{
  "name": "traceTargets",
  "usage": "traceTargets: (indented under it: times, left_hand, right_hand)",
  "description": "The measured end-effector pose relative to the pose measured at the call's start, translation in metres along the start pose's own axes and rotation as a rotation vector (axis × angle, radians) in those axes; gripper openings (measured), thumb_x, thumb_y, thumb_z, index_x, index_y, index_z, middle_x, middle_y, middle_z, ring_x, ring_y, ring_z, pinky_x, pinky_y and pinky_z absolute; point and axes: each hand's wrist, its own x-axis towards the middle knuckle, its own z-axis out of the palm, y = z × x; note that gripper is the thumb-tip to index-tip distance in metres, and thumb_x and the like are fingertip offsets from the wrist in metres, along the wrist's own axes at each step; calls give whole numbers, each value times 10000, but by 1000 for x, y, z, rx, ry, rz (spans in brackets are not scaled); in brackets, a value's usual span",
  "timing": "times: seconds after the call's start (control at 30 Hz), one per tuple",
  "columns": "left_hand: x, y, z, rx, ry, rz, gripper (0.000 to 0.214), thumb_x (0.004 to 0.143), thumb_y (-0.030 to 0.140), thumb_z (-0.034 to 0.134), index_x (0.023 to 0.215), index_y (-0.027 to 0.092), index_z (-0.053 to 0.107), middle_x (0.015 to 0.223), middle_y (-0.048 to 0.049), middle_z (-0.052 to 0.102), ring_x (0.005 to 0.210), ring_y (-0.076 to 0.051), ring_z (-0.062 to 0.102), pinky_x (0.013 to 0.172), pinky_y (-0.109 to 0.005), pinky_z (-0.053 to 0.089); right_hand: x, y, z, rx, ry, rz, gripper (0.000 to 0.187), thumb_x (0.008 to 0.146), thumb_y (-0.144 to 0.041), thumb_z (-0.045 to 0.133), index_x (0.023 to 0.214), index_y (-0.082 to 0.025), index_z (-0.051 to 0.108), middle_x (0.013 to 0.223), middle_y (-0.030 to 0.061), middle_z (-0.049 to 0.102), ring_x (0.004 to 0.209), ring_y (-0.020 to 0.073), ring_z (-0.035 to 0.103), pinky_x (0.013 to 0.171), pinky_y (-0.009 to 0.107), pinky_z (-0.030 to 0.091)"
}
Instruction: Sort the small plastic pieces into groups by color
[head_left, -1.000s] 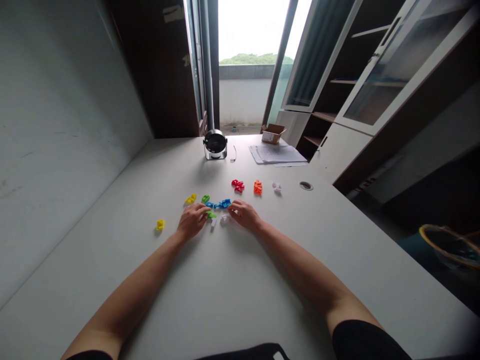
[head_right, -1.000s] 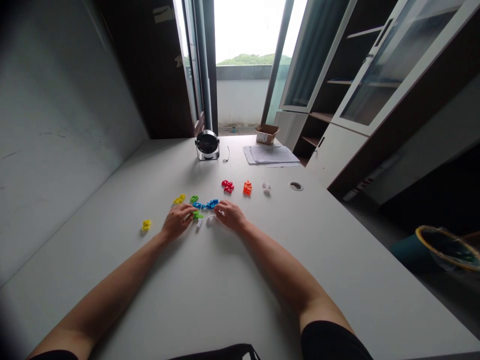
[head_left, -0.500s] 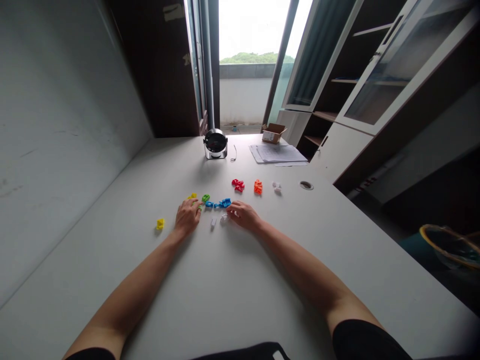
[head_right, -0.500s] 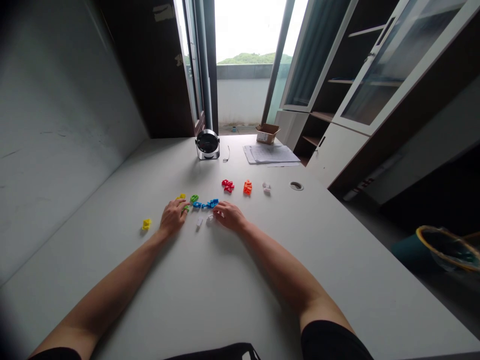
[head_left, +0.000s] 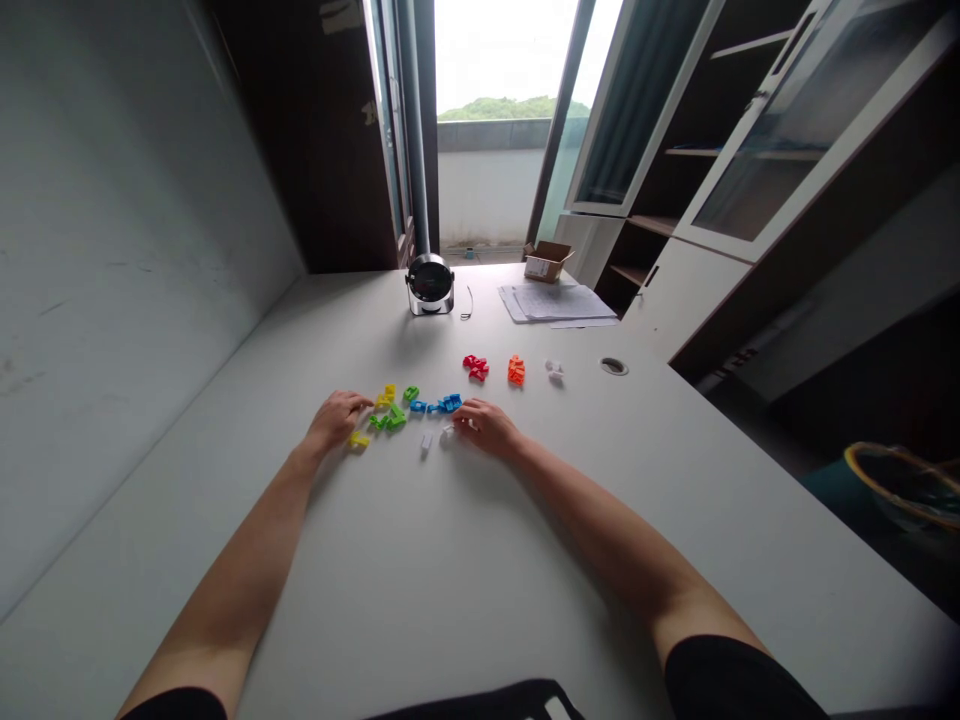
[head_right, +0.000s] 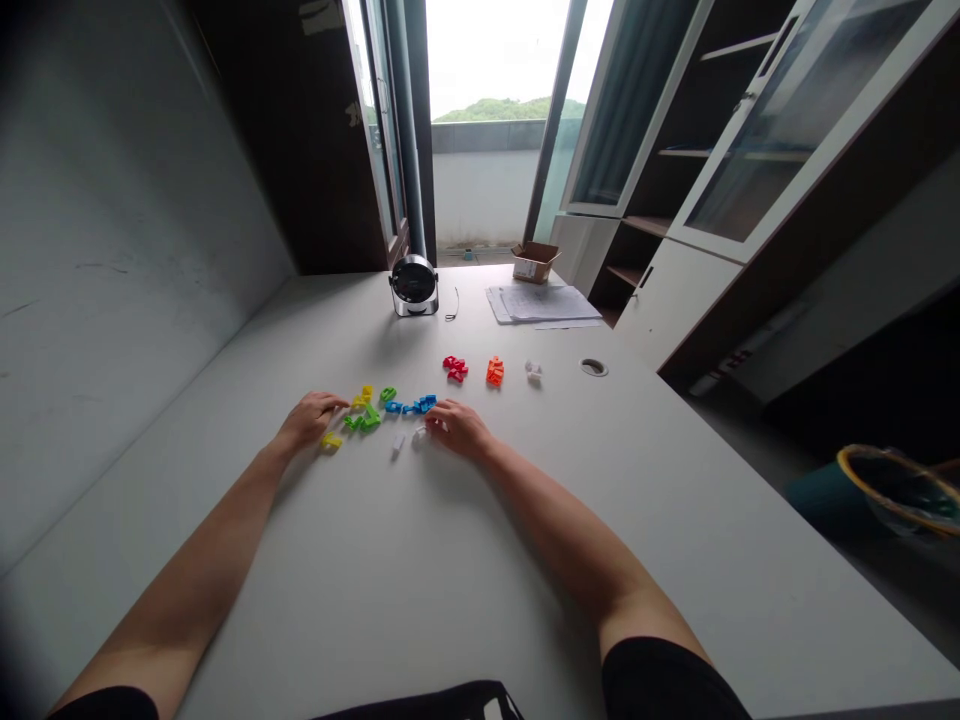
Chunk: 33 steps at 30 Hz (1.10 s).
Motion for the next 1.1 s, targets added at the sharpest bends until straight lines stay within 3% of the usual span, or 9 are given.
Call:
traceTargets:
  times: [0.2, 0.37, 0.57, 0.67, 0.8, 0.97, 1.1]
  left_hand:
    - [1, 10, 8, 23, 22, 80, 460, 951, 265, 371, 1356, 267, 590, 1378, -43, 586, 1263, -212, 516, 1155, -396, 396]
    - [1, 11, 8, 61, 16, 37, 405, 945, 282, 381, 1206, 271, 690, 1357, -32, 605, 1265, -222, 513, 1148, -395, 392]
    - [1, 1, -15, 78, -16, -61, 356, 899, 284, 417, 1052, 273, 738, 1162, -25, 708, 1156, -228, 567, 1077, -379, 426]
    - [-3, -5, -34, 65, -99, -41, 378, 908, 416, 451, 1119, 268, 726, 1213, -40, 687, 1213, -242, 542, 1112, -383, 400]
    - [-17, -12, -49, -9, -243, -21, 604, 850, 660, 512, 1322, 298, 616, 1390, -43, 583, 1325, -276, 474, 1145, -389, 387]
    - [-32, -17, -39, -24, -257, 46, 798, 765, 724, 603, 1433, 301, 502, 1528, -51, 438, 1403, -297, 397, 1207, -435, 326]
    - [-31, -17, -26, -5, -161, 59, 704, 802, 656, 598, 1390, 271, 550, 1475, -74, 498, 1370, -284, 433, 1187, -419, 357]
  right_hand:
    - [1, 1, 0, 2, -2, 0, 105, 927, -186, 593, 908, -196, 696, 829, 29, 618, 796, 130, 533, 744, 234, 396]
    - [1, 1, 0, 5, -5, -4, 111, 931, -195, 589, 907, -198, 698, 830, 33, 621, 809, 139, 541, 753, 241, 407]
    - [0, 4, 2, 2, 2, -3, 108, 927, -191, 594, 899, -196, 698, 820, 32, 615, 794, 135, 536, 748, 239, 400]
    - [0, 3, 2, 2, 1, -3, 116, 931, -189, 588, 900, -198, 699, 824, 32, 613, 796, 134, 536, 745, 238, 401]
    - [0, 2, 2, 1, 6, 2, 111, 929, -190, 593, 908, -204, 700, 832, 34, 613, 806, 136, 540, 749, 239, 407]
    - [0, 4, 2, 6, 7, 15, 108, 929, -193, 594, 894, -199, 696, 819, 26, 605, 793, 129, 533, 752, 234, 404]
    - [-1, 5, 3, 16, 8, 28, 112, 927, -190, 590, 883, -192, 693, 818, 24, 597, 780, 122, 527, 753, 229, 402]
